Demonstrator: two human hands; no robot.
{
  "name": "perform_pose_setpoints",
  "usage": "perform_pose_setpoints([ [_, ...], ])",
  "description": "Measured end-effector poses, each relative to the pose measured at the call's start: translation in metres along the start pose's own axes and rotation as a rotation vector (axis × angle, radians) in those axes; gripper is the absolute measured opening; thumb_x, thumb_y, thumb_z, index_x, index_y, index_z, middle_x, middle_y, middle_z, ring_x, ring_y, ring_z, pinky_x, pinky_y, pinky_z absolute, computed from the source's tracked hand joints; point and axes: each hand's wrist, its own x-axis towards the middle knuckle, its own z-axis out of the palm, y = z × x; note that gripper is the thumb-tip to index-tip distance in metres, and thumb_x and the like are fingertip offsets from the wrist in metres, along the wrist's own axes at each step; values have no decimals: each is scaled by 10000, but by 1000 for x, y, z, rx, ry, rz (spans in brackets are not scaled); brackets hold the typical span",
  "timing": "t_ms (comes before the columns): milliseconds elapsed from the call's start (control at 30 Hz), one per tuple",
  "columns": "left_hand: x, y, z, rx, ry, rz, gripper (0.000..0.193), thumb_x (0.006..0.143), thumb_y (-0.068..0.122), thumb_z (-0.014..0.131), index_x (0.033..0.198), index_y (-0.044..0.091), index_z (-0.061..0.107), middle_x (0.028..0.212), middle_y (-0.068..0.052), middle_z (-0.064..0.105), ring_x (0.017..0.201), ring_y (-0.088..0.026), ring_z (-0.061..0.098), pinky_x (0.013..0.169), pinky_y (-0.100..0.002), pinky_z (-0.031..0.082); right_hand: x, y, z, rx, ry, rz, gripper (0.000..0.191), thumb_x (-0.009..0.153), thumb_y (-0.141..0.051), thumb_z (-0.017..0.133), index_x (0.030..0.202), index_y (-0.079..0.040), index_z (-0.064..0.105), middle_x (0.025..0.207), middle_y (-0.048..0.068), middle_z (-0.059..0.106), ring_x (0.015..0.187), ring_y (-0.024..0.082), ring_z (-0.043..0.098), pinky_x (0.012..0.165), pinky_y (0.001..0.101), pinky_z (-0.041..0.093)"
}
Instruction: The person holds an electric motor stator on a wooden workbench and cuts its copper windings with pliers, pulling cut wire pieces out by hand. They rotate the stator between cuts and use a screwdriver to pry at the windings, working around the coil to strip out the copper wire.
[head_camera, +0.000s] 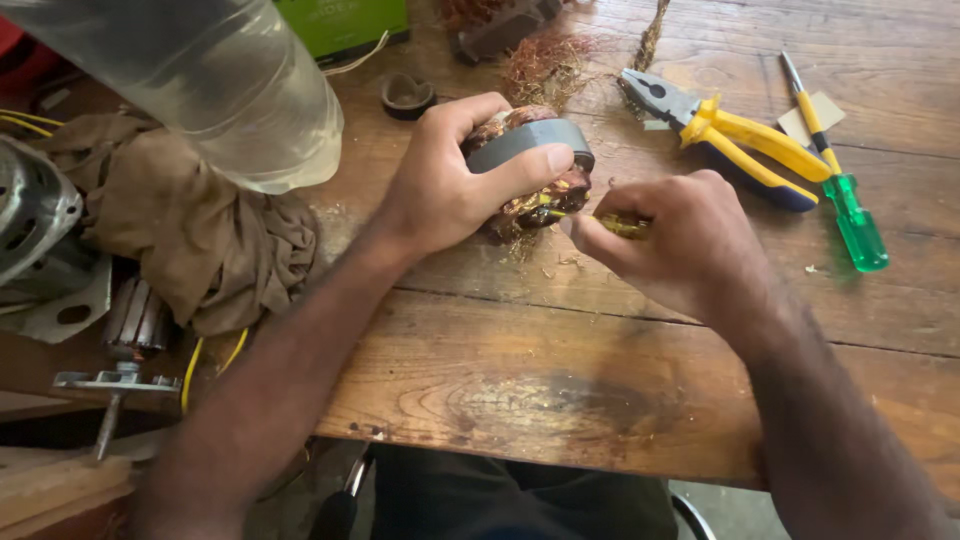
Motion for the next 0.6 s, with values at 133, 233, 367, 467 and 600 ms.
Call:
perform_pose_setpoints([
  [133,0,2,3,-27,25,-2,327,958,336,770,1038,21,733,894,3,732,797,-29,629,695,-241,519,-4,-4,6,23,59,-6,268,874,-345,778,925,-85,821,694,144,733,575,220,719,590,353,563],
  [233,0,2,4,-17,30,-10,347,950,354,765,1045,23,725,884,-1,730,780,-32,637,680,-241,523,-1,-5,13,31,5,80,257,898,-350,751,973,-114,816,780,90,757,568,169,726,553,322,582],
  [367,1,3,6,84,27,48,372,965,390,753,1052,30,724,869,-10,734,763,-49,659,662,-243,528,-5,-5,16,-16,91,46,254,923,-360,767,986,-120,823,763,95,764,580,131,720,497,294,582],
  [467,1,5,9,148,44,10,398,927,441,751,984,48,718,796,0,746,677,-61,691,591,-246,536,-11,-7,16,-45,207,-43,232,918,-328,784,952,-101,820,667,94,752,495,152,686,475,327,540],
  [600,0,9,17,240,106,-13,429,918,491,741,927,65,698,765,-14,737,659,-90,719,580,-266,555,-17,-15,20,-92,325,-135,204,956,-298,785,968,-95,805,718,93,744,511,162,675,508,335,550],
])
